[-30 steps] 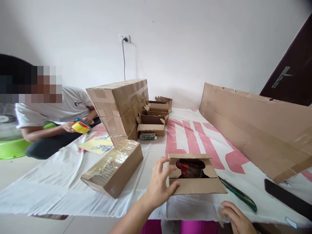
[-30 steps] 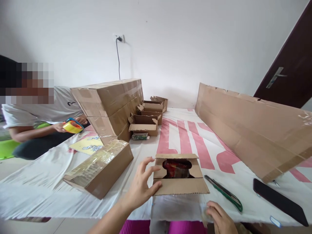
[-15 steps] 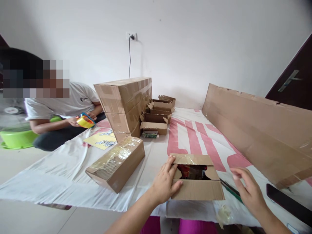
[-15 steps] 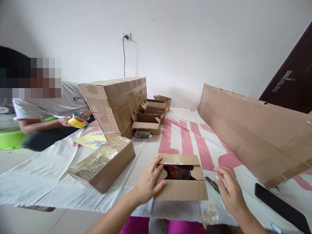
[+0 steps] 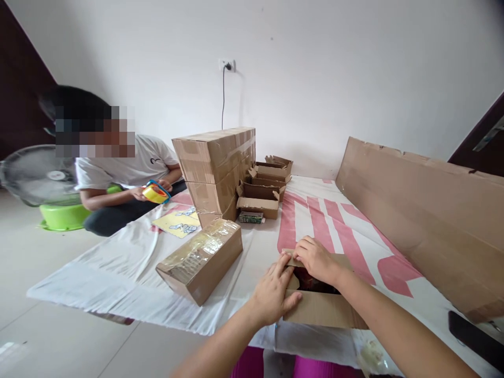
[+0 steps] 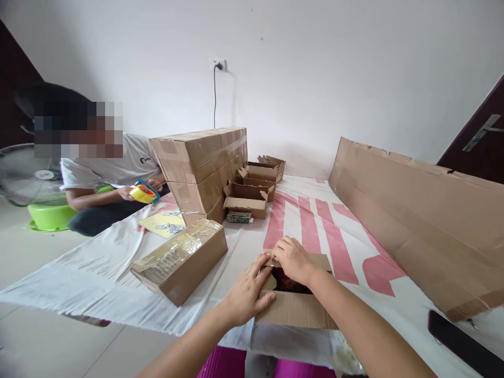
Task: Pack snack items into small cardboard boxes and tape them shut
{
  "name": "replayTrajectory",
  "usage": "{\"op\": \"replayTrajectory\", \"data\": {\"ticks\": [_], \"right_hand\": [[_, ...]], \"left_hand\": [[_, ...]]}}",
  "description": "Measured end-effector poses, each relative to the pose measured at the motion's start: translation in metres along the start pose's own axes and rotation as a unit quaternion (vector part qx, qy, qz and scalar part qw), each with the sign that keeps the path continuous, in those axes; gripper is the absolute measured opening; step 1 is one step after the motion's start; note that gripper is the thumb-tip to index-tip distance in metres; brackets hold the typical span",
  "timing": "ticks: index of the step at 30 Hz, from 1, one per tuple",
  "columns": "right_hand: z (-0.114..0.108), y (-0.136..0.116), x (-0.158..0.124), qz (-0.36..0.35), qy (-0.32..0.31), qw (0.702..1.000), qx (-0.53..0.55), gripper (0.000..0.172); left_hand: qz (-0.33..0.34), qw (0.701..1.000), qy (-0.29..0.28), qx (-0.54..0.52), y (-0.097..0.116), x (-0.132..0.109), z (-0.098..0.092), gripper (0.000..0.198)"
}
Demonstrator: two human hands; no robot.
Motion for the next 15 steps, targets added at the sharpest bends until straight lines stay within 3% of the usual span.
{"op": "replayTrajectory", "data": {"ticks": [15], "right_hand": [[-0.02,0.002,-0.027,-0.031,-0.035,0.998,0.034,0.025]], "left_hand": [[0.019,0.998,-0.019,0.063,0.007,0.003,-0.004,0.055]]}}
Point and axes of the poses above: each hand's wrist, its own x-axis towards the middle knuckle, its own z-axis out of the palm, y = z × x, the point moved 5 cm from there along x, towards the middle knuckle, and after that the axes turned 3 degrees about y, right-handed, at the moved point
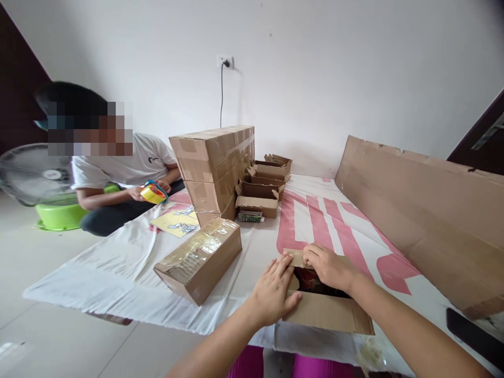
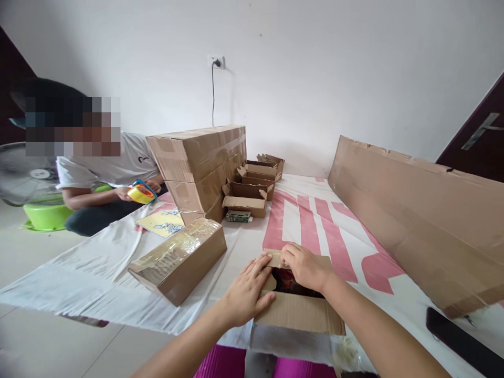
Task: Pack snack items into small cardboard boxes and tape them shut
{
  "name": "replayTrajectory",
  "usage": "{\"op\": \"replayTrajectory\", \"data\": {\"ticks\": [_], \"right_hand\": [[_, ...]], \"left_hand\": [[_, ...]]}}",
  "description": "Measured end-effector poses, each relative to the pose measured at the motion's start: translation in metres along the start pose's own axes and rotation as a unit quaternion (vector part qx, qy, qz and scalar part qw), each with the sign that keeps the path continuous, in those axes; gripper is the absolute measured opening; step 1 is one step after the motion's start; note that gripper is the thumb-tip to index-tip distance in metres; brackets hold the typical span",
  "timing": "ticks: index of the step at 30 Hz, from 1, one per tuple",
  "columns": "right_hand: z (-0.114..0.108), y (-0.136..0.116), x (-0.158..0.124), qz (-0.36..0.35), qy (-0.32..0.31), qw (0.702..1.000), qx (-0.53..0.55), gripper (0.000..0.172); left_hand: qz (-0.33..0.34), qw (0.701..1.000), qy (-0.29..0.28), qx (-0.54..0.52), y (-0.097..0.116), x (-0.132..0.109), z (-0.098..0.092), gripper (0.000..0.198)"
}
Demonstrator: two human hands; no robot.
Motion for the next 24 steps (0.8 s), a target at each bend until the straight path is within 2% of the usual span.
{"op": "replayTrajectory", "data": {"ticks": [4,7,11,14,19,21,24], "right_hand": [[-0.005,0.006,-0.015,0.014,0.019,1.0,-0.017,0.025],[-0.02,0.032,-0.04,0.058,0.04,0.997,-0.015,0.024],[-0.052,0.076,-0.085,0.15,0.098,0.982,-0.055,0.018],[-0.066,0.091,-0.109,0.216,0.133,0.966,-0.057,0.01],[-0.061,0.073,-0.11,0.268,0.158,0.95,-0.002,0.015],[-0.055,0.059,-0.102,0.255,0.154,0.954,0.016,0.016],[-0.046,0.036,-0.087,0.199,0.147,0.968,0.037,0.015]], "left_hand": [[0.003,1.0,-0.008,0.0,-0.003,-0.001,-0.002,0.055],[0.003,1.0,-0.012,-0.004,-0.008,-0.002,-0.004,0.056],[-0.002,1.0,-0.029,-0.005,-0.009,-0.001,-0.002,0.057],[0.0,0.999,-0.033,-0.005,-0.005,0.002,0.0,0.057],[-0.001,1.0,-0.023,-0.005,-0.003,0.003,0.001,0.053],[0.0,1.0,-0.022,-0.005,-0.004,0.002,0.0,0.052],[0.004,1.0,-0.016,-0.008,-0.004,0.001,0.0,0.052]]}}
Point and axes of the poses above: each hand's wrist, its own x-axis towards the middle knuckle, its own z-axis out of the palm, y = z × x, the point moved 5 cm from there along x, towards the middle knuckle, and after that the axes turned 3 degrees about y, right-handed, at the moved point
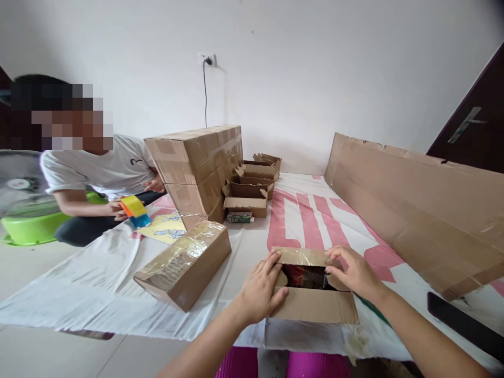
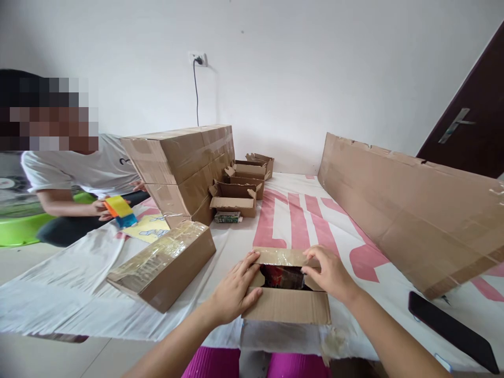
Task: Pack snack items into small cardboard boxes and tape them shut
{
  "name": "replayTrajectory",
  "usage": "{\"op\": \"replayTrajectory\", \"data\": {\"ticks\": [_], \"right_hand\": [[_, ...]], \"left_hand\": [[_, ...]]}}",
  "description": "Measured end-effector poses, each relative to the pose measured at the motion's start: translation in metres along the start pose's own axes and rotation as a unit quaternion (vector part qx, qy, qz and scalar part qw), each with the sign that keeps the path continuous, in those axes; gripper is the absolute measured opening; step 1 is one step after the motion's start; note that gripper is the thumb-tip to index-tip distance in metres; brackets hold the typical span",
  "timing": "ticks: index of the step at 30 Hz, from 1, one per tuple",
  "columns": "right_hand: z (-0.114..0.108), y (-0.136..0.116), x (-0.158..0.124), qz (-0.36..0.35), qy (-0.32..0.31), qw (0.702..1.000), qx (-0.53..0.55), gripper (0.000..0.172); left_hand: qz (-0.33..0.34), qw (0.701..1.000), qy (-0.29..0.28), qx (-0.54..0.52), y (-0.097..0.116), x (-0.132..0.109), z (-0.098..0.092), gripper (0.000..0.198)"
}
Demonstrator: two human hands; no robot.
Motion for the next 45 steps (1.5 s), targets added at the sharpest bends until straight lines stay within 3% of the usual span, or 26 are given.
{"op": "replayTrajectory", "data": {"ticks": [4,12,25,30,33,38,41,45], "right_hand": [[0.019,-0.02,0.004,-0.063,-0.029,0.998,0.012,0.02],[0.036,-0.023,0.013,-0.087,-0.05,0.994,-0.034,0.015],[0.037,-0.028,0.02,-0.027,-0.02,0.998,-0.052,0.014],[0.017,-0.013,0.011,0.023,0.039,0.998,-0.042,0.006],[-0.005,0.0,-0.006,0.075,0.065,0.994,-0.043,0.01],[-0.031,0.026,-0.062,0.159,0.04,0.985,-0.056,0.019],[-0.02,0.041,-0.105,0.203,-0.034,0.976,-0.067,0.018],[0.021,0.043,-0.153,0.168,-0.136,0.963,-0.163,0.021]], "left_hand": [[0.003,1.0,0.015,-0.012,0.0,0.0,0.0,0.051],[0.001,1.0,0.003,-0.008,0.0,0.0,-0.001,0.05],[-0.004,1.0,0.009,-0.025,0.0,-0.001,0.0,0.051],[-0.004,1.0,0.011,-0.023,0.0,-0.002,-0.003,0.051],[-0.008,1.0,0.01,-0.017,-0.002,-0.004,-0.004,0.052],[-0.002,1.0,0.005,-0.009,-0.003,-0.004,0.0,0.052],[0.003,1.0,0.015,-0.017,-0.002,-0.002,0.003,0.051],[0.008,0.999,0.027,-0.027,0.0,-0.001,0.001,0.048]]}}
Point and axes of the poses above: each hand's wrist, its own x-axis towards the middle knuckle, its own z-axis out of the palm, y = z × x, the point moved 5 cm from there along x, towards the middle knuckle, and after that the axes turned 3 degrees about y, right-handed, at the moved point
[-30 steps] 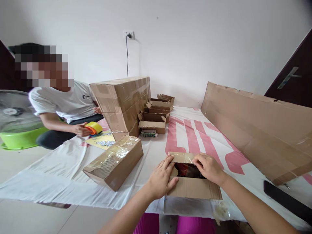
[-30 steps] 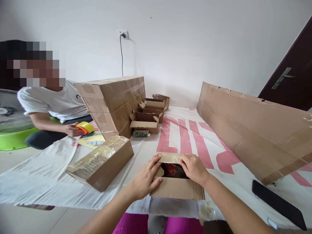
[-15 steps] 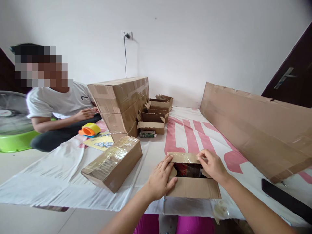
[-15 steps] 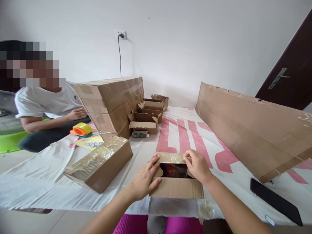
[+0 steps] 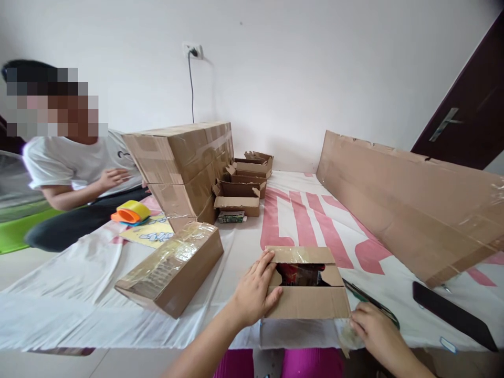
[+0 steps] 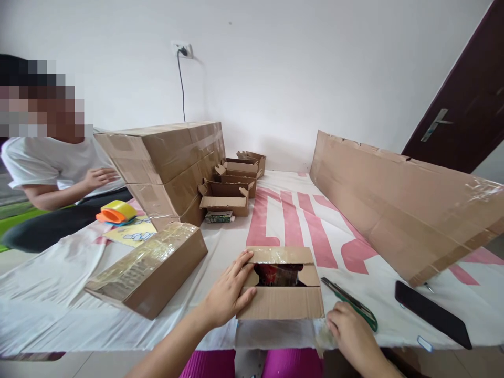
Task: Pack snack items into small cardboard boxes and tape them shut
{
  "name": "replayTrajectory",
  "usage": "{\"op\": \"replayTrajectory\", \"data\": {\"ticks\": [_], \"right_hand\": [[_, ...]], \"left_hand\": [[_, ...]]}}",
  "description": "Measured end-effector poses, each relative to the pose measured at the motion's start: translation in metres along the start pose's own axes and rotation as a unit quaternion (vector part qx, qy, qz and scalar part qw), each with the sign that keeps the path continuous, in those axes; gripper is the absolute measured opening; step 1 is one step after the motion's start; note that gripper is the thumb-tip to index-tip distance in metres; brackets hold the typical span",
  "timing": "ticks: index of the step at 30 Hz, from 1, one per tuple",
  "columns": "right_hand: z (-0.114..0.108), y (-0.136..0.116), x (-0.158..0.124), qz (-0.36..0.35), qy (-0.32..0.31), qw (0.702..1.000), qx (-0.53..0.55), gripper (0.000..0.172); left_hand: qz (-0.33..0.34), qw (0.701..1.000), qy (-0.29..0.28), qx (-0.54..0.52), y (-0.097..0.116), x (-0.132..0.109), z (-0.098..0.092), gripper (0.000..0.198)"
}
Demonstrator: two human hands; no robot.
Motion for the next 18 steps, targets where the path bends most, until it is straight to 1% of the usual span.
{"op": "replayTrajectory", "data": {"ticks": [3,5,7,10,14,16,18], "right_hand": [[0.03,-0.01,-0.015,-0.012,0.005,0.995,-0.103,0.03],[0.041,-0.015,-0.019,0.005,0.021,0.989,-0.148,0.035],[0.045,-0.016,-0.019,0.026,0.025,0.986,-0.164,0.039],[0.044,-0.014,-0.011,0.037,0.01,0.993,-0.111,0.037],[0.037,-0.015,-0.001,-0.017,-0.013,1.0,0.008,0.034],[0.034,-0.015,-0.001,-0.033,-0.017,0.999,0.03,0.031],[0.032,-0.015,-0.003,-0.032,-0.009,0.998,0.045,0.029]], "left_hand": [[-0.003,1.0,-0.008,0.004,0.0,-0.001,0.0,0.049],[-0.006,1.0,-0.01,0.006,0.0,-0.001,0.0,0.05],[-0.007,1.0,-0.007,0.005,-0.001,-0.002,0.001,0.05],[-0.01,1.0,-0.004,0.003,-0.003,-0.002,0.002,0.05],[-0.015,1.0,-0.011,0.001,-0.005,0.0,0.0,0.05],[-0.018,1.0,-0.019,-0.002,-0.007,0.003,-0.002,0.052],[-0.016,1.0,-0.022,-0.011,-0.008,0.006,-0.005,0.053]]}}
Point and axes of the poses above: each hand's wrist, its own x-axis towards the middle knuckle, its own z-axis out of the palm, y = z × x, the point moved 5 cm from there along x, towards the middle knuckle, and after that the axes turned 3 degrees about y, right-handed, at the moved point
